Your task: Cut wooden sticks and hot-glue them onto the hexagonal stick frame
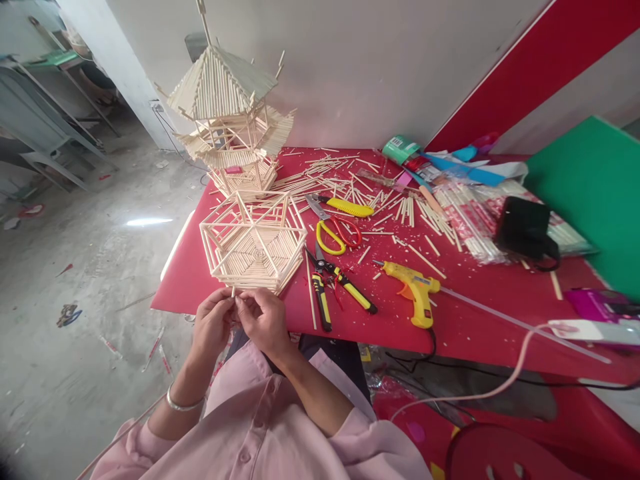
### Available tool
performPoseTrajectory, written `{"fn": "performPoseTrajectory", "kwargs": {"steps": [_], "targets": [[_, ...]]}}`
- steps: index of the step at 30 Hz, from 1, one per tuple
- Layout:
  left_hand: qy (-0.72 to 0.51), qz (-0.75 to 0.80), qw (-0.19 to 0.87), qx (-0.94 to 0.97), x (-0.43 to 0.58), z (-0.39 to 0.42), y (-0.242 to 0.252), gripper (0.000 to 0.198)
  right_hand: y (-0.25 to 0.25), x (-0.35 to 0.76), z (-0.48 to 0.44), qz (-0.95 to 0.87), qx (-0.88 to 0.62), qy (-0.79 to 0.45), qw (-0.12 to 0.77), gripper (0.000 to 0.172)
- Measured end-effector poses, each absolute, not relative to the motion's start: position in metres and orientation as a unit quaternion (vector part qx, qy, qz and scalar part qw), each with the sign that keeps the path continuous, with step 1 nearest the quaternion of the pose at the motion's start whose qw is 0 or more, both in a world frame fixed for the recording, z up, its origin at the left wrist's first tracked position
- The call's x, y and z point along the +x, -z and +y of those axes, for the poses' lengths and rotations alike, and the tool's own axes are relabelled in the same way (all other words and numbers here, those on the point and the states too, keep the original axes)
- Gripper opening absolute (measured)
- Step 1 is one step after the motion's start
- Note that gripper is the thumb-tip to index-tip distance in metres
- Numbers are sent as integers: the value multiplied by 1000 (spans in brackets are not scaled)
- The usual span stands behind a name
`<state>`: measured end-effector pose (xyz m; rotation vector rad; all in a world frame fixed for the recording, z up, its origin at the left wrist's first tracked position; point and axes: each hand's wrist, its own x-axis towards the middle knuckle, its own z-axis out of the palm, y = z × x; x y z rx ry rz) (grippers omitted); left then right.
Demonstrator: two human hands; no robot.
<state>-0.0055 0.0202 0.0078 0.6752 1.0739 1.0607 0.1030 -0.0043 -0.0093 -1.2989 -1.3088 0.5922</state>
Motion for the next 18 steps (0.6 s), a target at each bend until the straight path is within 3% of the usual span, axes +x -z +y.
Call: {"fn": "performPoseTrajectory", "kwargs": {"steps": [18], "targets": [[-468, 482, 679, 295, -6, 20, -7, 18, 8, 103, -5, -555, -556, -262, 561, 6]]}}
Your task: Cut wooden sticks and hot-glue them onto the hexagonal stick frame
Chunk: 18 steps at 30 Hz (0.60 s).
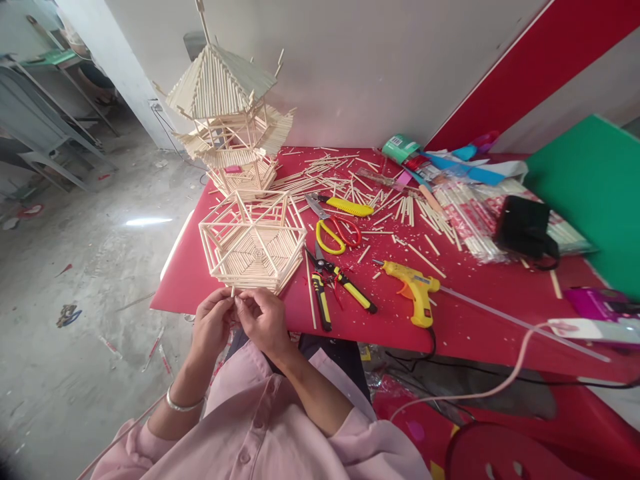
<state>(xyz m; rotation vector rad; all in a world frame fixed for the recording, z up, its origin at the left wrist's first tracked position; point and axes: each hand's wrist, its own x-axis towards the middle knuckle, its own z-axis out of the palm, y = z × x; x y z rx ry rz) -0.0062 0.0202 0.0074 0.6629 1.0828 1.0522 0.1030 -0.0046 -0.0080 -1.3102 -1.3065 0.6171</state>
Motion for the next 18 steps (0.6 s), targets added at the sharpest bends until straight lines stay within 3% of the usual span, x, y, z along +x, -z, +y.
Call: {"fn": "performPoseTrajectory", "kwargs": {"steps": [18], "targets": [[-474, 477, 679, 297, -6, 20, -6, 17, 9, 103, -5, -554, -553, -261, 564, 6]]}}
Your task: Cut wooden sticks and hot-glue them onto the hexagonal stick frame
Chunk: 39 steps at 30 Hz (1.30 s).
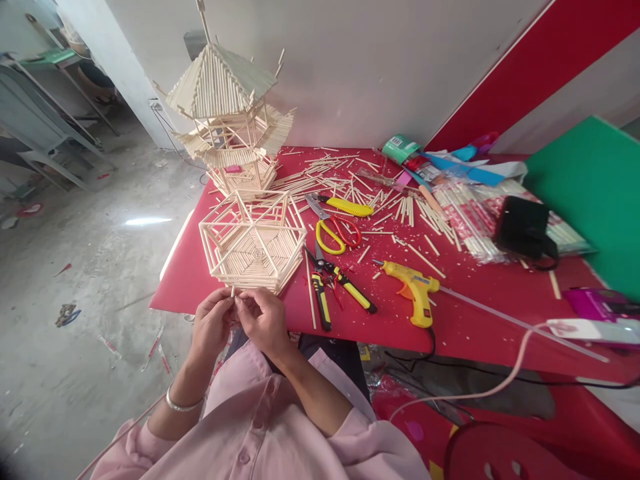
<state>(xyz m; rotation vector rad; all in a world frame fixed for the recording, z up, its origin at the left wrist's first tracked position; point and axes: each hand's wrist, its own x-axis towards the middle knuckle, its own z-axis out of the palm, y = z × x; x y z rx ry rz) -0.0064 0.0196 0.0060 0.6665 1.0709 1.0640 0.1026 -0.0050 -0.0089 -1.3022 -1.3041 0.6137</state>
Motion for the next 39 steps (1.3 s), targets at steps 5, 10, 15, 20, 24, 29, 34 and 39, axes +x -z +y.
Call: {"fn": "performPoseTrajectory", "kwargs": {"steps": [5, 10, 15, 20, 24, 29, 34, 39], "targets": [[-470, 479, 679, 297, -6, 20, -8, 19, 8, 102, -5, -551, -558, -264, 562, 7], [-470, 478, 681, 294, -6, 19, -8, 19, 7, 103, -6, -556, -556, -262, 560, 7], [-468, 480, 678, 300, -5, 19, -10, 17, 8, 103, -6, -553, -560, -268, 556, 6], [-466, 478, 677, 309, -5, 20, -11, 17, 9, 103, -6, -553, -559, -266, 558, 6], [-471, 476, 678, 305, -6, 20, -10, 17, 9, 104, -6, -554, -558, -266, 557, 5], [-470, 476, 679, 304, -5, 20, -10, 17, 9, 103, -6, -556, -557, -264, 558, 5], [-471, 476, 678, 303, -5, 19, -11, 16, 10, 103, -6, -555, -557, -266, 558, 4], [-473, 475, 681, 296, -6, 20, -10, 16, 9, 103, -6, -554, -555, -266, 561, 5]]}}
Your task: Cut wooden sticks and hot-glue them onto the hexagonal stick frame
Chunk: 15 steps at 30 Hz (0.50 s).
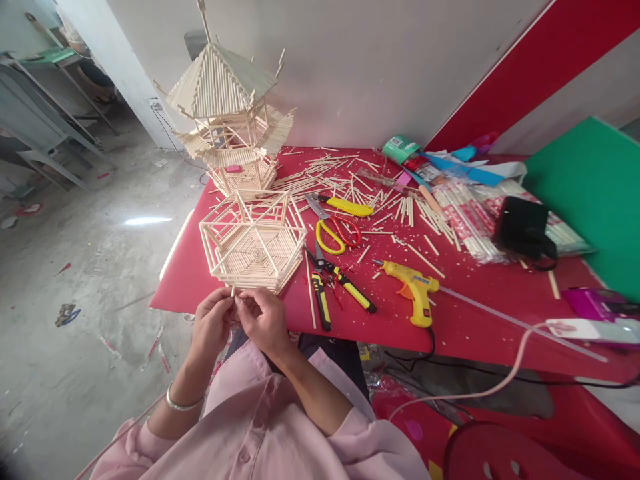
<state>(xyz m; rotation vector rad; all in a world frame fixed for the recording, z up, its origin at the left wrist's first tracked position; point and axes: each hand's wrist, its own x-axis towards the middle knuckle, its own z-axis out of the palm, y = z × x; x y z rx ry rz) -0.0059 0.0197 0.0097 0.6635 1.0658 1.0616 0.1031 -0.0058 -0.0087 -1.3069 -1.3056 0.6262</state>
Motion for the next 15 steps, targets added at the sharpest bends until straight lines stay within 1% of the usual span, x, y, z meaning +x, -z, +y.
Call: {"fn": "performPoseTrajectory", "kwargs": {"steps": [15], "targets": [[-465, 479, 682, 299, -5, 19, -11, 17, 9, 103, -5, -556, -559, -266, 555, 8]]}}
